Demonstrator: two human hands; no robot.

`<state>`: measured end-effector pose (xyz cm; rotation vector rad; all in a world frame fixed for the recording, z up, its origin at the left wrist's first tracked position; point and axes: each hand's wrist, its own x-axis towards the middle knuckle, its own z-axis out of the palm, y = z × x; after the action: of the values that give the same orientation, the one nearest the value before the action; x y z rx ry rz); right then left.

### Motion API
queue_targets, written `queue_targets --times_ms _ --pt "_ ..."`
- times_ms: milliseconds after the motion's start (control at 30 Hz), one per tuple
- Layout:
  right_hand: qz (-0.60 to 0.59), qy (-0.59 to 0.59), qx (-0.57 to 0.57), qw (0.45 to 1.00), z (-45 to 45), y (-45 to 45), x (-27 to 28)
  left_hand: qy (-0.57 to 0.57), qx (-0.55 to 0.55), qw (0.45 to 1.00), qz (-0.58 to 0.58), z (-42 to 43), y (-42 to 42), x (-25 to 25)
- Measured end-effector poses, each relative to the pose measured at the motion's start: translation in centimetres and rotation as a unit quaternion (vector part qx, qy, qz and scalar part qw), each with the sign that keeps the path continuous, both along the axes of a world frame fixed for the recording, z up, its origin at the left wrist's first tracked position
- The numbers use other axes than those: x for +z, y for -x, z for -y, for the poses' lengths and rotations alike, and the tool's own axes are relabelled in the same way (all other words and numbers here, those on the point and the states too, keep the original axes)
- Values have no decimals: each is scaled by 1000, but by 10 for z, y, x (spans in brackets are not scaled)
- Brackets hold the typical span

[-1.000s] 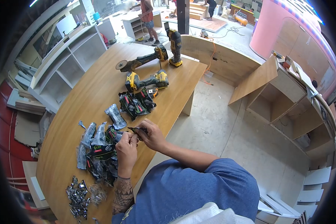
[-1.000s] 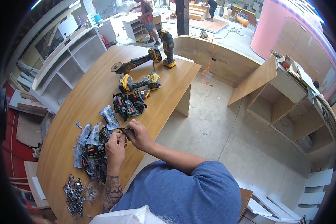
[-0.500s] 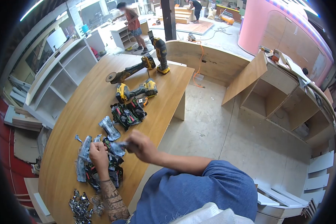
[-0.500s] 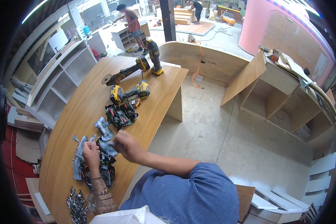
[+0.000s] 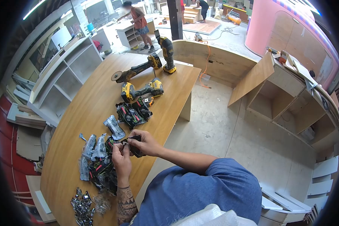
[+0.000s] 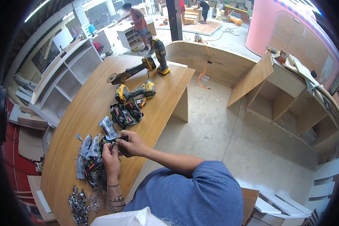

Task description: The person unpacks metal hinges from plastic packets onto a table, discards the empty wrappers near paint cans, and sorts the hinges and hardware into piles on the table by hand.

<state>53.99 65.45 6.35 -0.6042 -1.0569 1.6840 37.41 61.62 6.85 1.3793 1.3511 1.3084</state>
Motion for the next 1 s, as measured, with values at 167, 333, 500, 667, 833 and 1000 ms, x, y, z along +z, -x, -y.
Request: queue_targets --times_ms 167,333,500,667,833,1000 --pt "67 -60 -135 987 -28 15 -43 -1 8 999 -37 1 -1 -12" --pt "-27 148 -225 963 -77 -13 -73 4 -7 996 -91 27 -17 -2" --pt "-85 126 -161 975 -75 -35 -34 14 36 990 -136 33 -4 -6" --pt "65 -14 -95 993 -51 13 -32 -167 73 964 -195 12 -4 18" --pt "125 -104 -95 982 -30 50 -29 -155 98 946 -268 14 11 5" --pt "212 -158 -86 961 -26 58 -31 -61 114 981 -146 16 24 -5"
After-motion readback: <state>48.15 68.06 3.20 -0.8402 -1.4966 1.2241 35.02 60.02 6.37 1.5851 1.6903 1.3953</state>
